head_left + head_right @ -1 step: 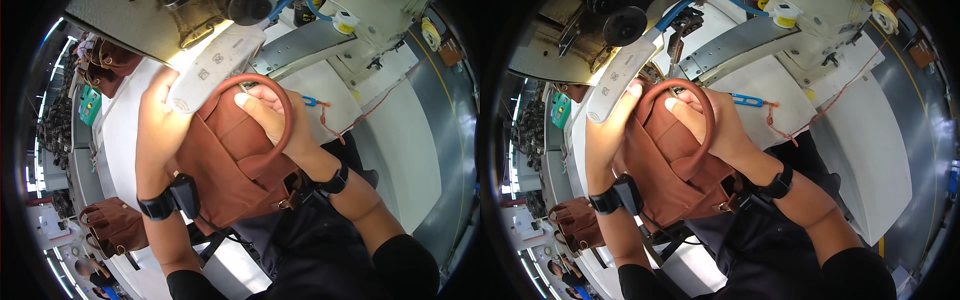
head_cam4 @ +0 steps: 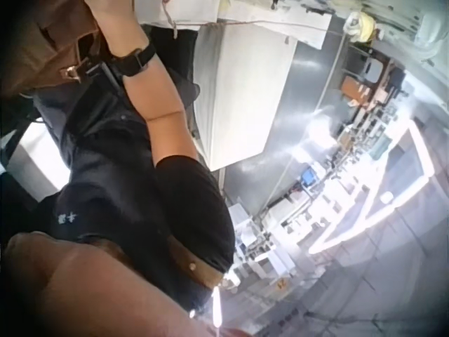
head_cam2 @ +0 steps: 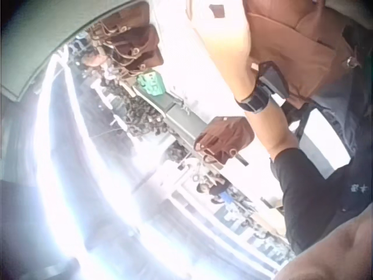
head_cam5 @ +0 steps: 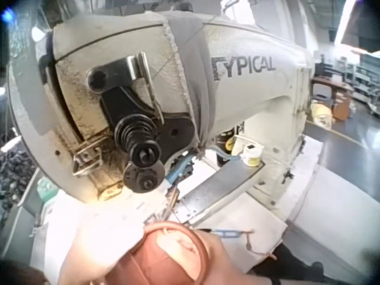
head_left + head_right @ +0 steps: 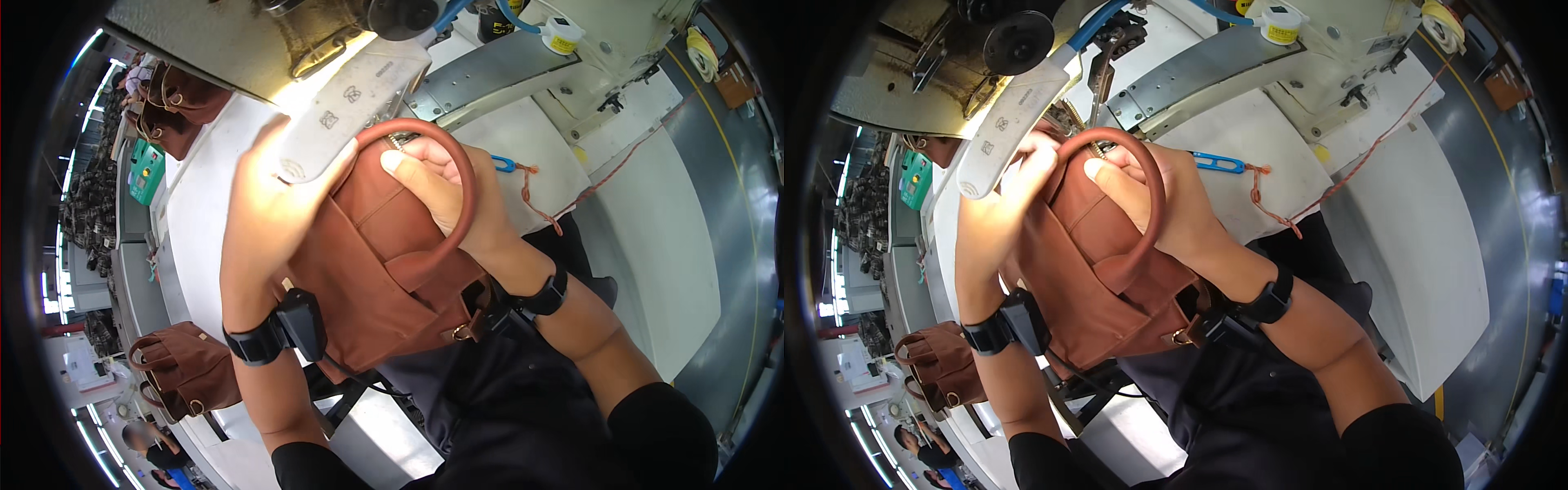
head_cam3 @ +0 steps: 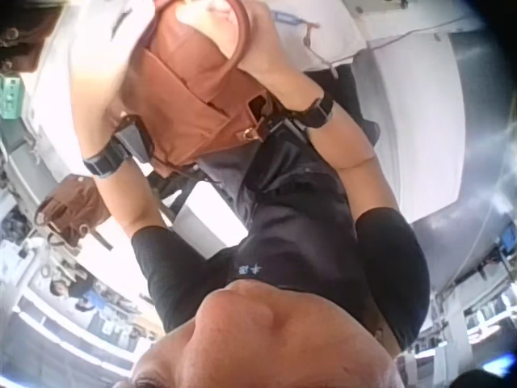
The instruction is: Sewing a zipper and assembling parts of a brown leather bag using an industrial sewing machine.
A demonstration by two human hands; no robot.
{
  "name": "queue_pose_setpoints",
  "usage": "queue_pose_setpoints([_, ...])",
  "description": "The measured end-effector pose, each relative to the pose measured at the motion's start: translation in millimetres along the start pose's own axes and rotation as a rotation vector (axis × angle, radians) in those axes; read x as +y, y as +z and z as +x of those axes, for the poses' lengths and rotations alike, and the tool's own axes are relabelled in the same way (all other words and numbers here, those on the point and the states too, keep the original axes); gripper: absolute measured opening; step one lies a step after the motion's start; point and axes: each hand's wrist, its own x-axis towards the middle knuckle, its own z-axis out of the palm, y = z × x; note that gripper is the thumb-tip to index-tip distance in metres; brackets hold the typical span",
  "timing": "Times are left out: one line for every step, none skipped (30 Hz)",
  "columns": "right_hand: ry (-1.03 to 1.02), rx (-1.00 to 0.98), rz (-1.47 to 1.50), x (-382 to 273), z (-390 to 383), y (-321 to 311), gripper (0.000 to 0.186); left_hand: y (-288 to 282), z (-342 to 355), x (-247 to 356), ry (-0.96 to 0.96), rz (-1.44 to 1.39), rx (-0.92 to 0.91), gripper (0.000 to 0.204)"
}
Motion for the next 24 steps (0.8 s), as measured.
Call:
queue_pose_setpoints([-0.010,0.001,0.058,-1,0,1,0.017,4,-6,6,0.059,0.092,-0.043,0.037])
queue_pose_setpoints([-0.021,0.002,0.115,-3,0,1,0.019,6,-8,10,0.119,0.185,-0.087,0.035])
queue_pose_setpoints([0.047,-0.083,0.055,-7,-2,-6,0.018,5,-9,6,0.137,0.211,-0.074,0.035])
queue_pose_setpoints([0.044,-0.086,0.058,-10,-3,-6,0.018,3,-10,4,0.138,0.215,-0.071,0.035])
queue_pose_setpoints([0.040,-0.069,0.029,-12,-4,-5,0.019,0,-12,3,0.146,0.217,-0.100,0.036])
queue_pose_setpoints([0.031,-0.054,0.002,-16,-5,-4,0.019,-3,-12,3,0.157,0.223,-0.126,0.037])
queue_pose_setpoints([0.016,-0.055,0.005,-15,-6,-4,0.019,-6,-14,-4,0.163,0.186,-0.142,0.036])
queue_pose_setpoints([0.086,-0.067,0.172,-12,-8,-2,0.018,-6,-19,-7,0.118,0.094,-0.110,0.036])
queue_pose_setpoints([0.154,-0.081,0.340,-12,-10,0,0.018,-8,-24,-6,0.004,-0.014,-0.108,0.036])
queue_pose_setpoints([0.144,-0.083,0.328,-16,-12,1,0.018,-11,-28,-6,-0.112,-0.129,-0.111,0.036])
queue_pose_setpoints([0.130,-0.082,0.277,-16,-11,-1,0.017,-13,-31,-11,-0.118,-0.233,-0.110,0.036])
queue_pose_setpoints([0.120,-0.081,0.227,-16,-12,-2,0.017,-14,-34,-15,-0.110,-0.231,-0.112,0.036])
queue_pose_setpoints([0.113,-0.078,0.227,-16,-12,-2,0.017,-16,-37,-20,-0.109,-0.312,-0.125,0.035])
queue_pose_setpoints([0.099,-0.058,0.220,-16,-12,-1,0.017,-19,-36,-26,-0.109,-0.394,-0.138,0.033])
queue_pose_setpoints([0.088,-0.040,0.215,-16,-12,0,0.016,-27,-35,-30,-0.040,-0.291,-0.216,0.031])
queue_pose_setpoints([0.086,-0.038,0.216,-17,-11,0,0.016,-31,-33,-33,-0.038,-0.290,-0.217,0.031])
queue_pose_setpoints([0.096,-0.044,0.233,-19,-11,1,0.016,-34,-31,-37,0.026,-0.239,-0.246,0.031])
queue_pose_setpoints([0.109,-0.050,0.249,-19,-10,1,0.016,-34,-29,-39,0.088,-0.189,-0.274,0.032])
queue_pose_setpoints([0.111,-0.048,0.249,-17,-10,2,0.016,-32,-30,-35,0.083,-0.241,-0.242,0.031])
queue_pose_setpoints([0.107,-0.048,0.229,-16,-9,2,0.016,-33,-29,-36,0.080,-0.243,-0.244,0.031])
queue_pose_setpoints([0.101,-0.050,0.209,-15,-9,2,0.016,-34,-29,-36,0.086,-0.249,-0.262,0.031])
queue_pose_setpoints([0.102,-0.051,0.210,-14,-8,3,0.016,-36,-28,-36,0.092,-0.255,-0.280,0.030])
queue_pose_setpoints([0.097,-0.039,0.213,-14,-7,3,0.017,-36,-27,-38,0.090,-0.253,-0.279,0.030])
queue_pose_setpoints([0.094,-0.026,0.218,-13,-7,4,0.017,-37,-26,-40,0.080,-0.274,-0.269,0.029])
